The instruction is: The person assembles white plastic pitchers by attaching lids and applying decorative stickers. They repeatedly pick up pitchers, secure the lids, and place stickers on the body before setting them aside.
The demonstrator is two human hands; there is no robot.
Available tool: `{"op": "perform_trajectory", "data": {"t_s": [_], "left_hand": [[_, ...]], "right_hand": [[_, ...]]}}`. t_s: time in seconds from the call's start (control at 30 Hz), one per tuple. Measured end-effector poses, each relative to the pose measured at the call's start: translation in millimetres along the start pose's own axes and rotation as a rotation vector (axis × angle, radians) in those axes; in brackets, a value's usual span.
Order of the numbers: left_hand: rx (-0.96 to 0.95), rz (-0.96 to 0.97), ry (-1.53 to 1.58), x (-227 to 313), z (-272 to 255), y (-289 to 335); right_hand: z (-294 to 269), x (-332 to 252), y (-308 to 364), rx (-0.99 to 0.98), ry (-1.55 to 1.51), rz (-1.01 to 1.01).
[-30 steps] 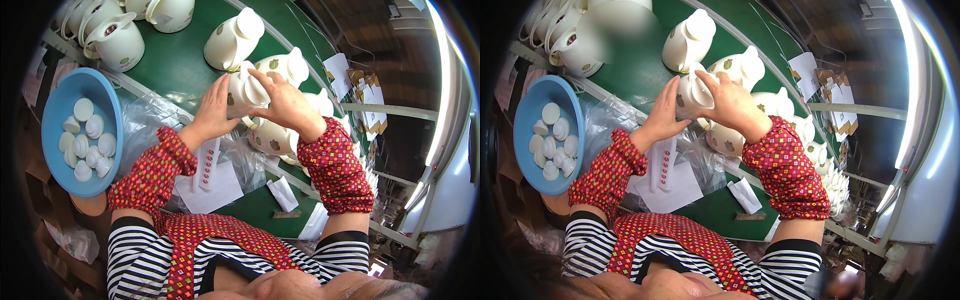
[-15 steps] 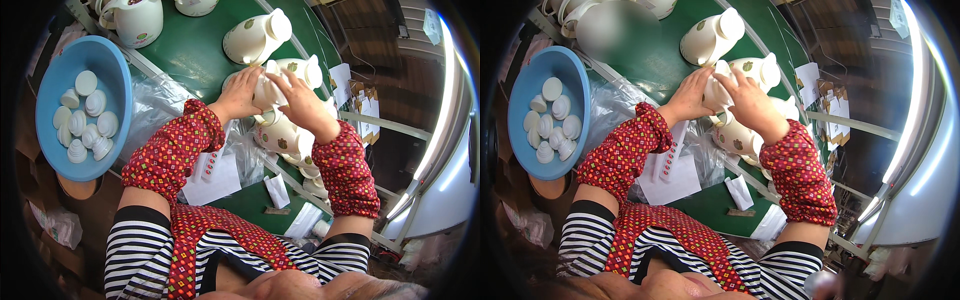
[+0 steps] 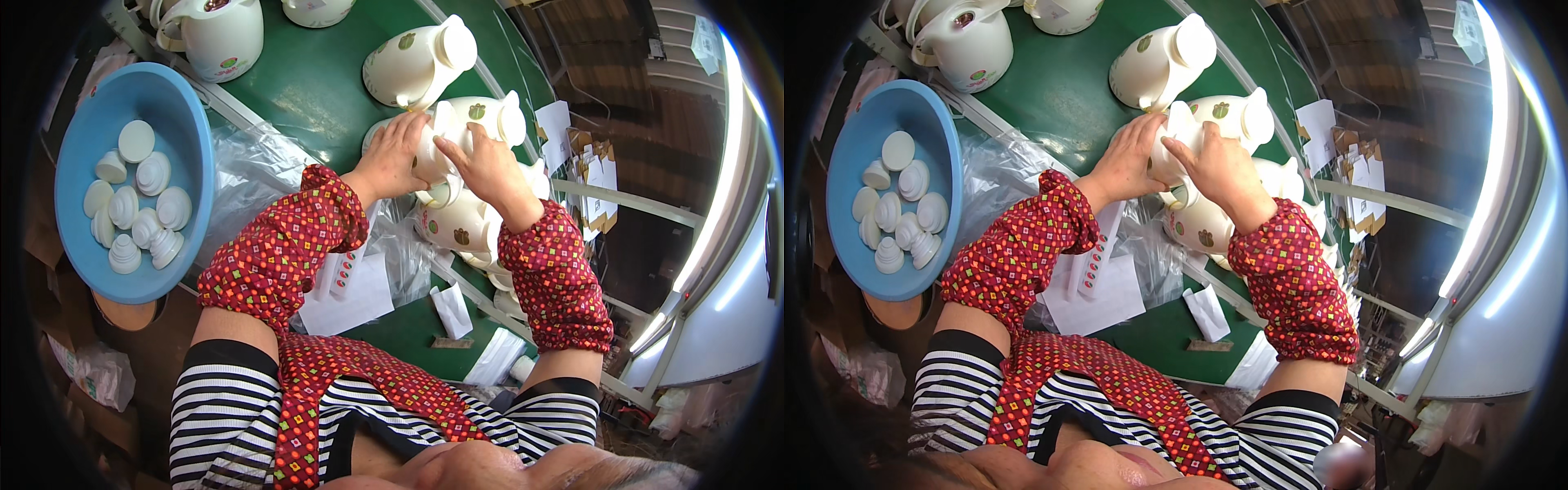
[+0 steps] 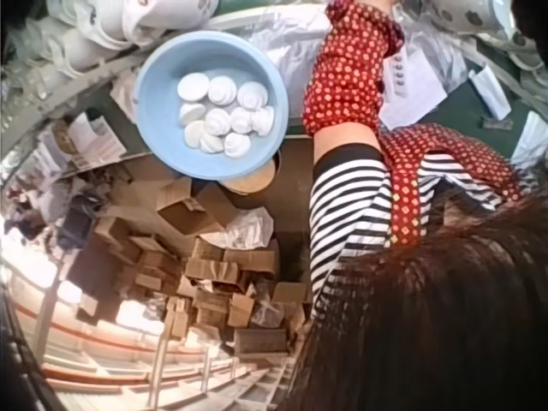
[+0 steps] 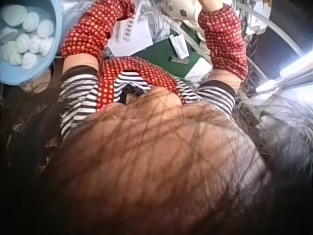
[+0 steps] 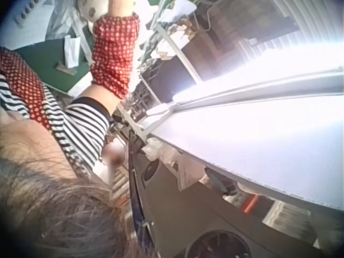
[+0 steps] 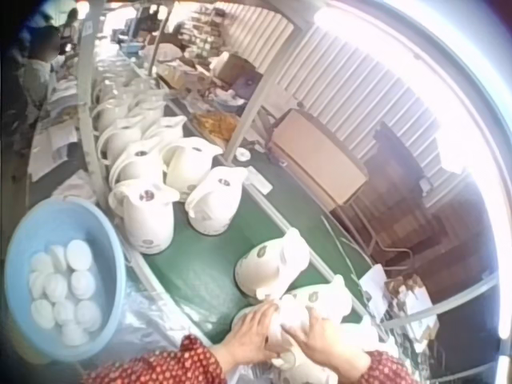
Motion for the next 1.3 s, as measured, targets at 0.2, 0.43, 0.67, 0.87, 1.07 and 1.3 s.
{"op": "perform_trajectory", "data": {"t_s": [0.2,0.43,0.67,0.87,1.07,1.3], "left_hand": [[0.007,0.021,0.011,-6,2,1],[0.009,0.025,0.009,3,2,1],[-0.025,-0.012,0.014,-6,5,1],[0.004,0.004,0.005,-1,4,2],[-0.043,-0.011,0.036,-2,9,1],[0.004,0.018,0.023,-2,10,4]], "right_hand": [[-5,6,5,0.026,-0.039,-0.246],[-10,20,12,-0.041,0.333,-0.825],[-1,-2,9,0.059,0.026,-0.063],[-6,10,5,0.008,0.158,-0.525],[-7,25,7,-0.073,0.429,-0.901],[-6,5,20,0.200,0.293,-0.539]]}}
Point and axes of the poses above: each hand's wrist, its own y-axis away from the middle knuckle, its own z-axis out of the palm, x = y × z, the point moved 3 cm from there along -y, towards the middle knuckle
